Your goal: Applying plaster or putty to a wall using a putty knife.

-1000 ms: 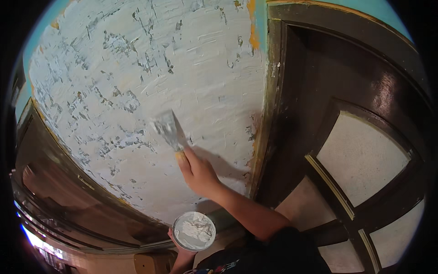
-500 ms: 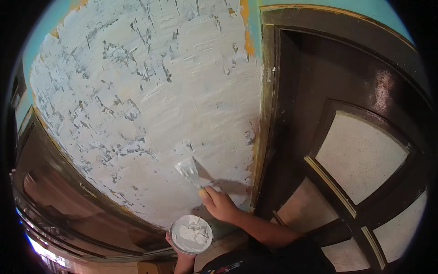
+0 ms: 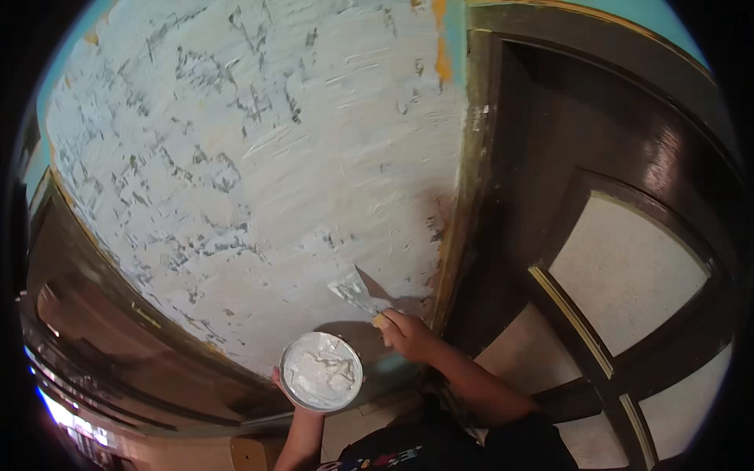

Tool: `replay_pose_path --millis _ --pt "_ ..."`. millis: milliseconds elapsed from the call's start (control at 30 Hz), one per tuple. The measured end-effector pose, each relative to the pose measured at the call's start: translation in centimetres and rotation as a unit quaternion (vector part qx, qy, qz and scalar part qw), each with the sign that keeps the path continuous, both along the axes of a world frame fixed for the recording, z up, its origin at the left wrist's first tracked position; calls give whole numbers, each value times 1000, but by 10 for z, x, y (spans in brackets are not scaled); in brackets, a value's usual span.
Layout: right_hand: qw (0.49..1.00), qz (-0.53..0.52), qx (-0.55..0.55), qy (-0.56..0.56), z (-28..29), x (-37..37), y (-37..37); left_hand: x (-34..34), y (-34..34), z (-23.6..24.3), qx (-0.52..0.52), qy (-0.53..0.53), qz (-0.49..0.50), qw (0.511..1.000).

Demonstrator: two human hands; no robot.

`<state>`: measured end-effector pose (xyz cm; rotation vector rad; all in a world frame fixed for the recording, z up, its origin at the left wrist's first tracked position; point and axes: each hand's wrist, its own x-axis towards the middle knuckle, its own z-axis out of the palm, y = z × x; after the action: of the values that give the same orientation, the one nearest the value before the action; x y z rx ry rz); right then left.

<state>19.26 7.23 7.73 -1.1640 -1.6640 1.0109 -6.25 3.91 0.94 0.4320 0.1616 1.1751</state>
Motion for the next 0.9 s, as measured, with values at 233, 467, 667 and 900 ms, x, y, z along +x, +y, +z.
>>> replay_pose_path --millis 233,467,667,900 --pt "994 89 -1 -66 36 21 7 11 8 12 -19 -62 -40 997" --pt "975 70 54 -205 26 44 10 13 2 -11 -13 -47 -27 998" --pt "992 34 -13 -120 39 56 2 14 -17 28 44 -77 -39 995" --pt "978 72 172 89 158 -33 36 -1 -18 -15 -65 -20 55 996"
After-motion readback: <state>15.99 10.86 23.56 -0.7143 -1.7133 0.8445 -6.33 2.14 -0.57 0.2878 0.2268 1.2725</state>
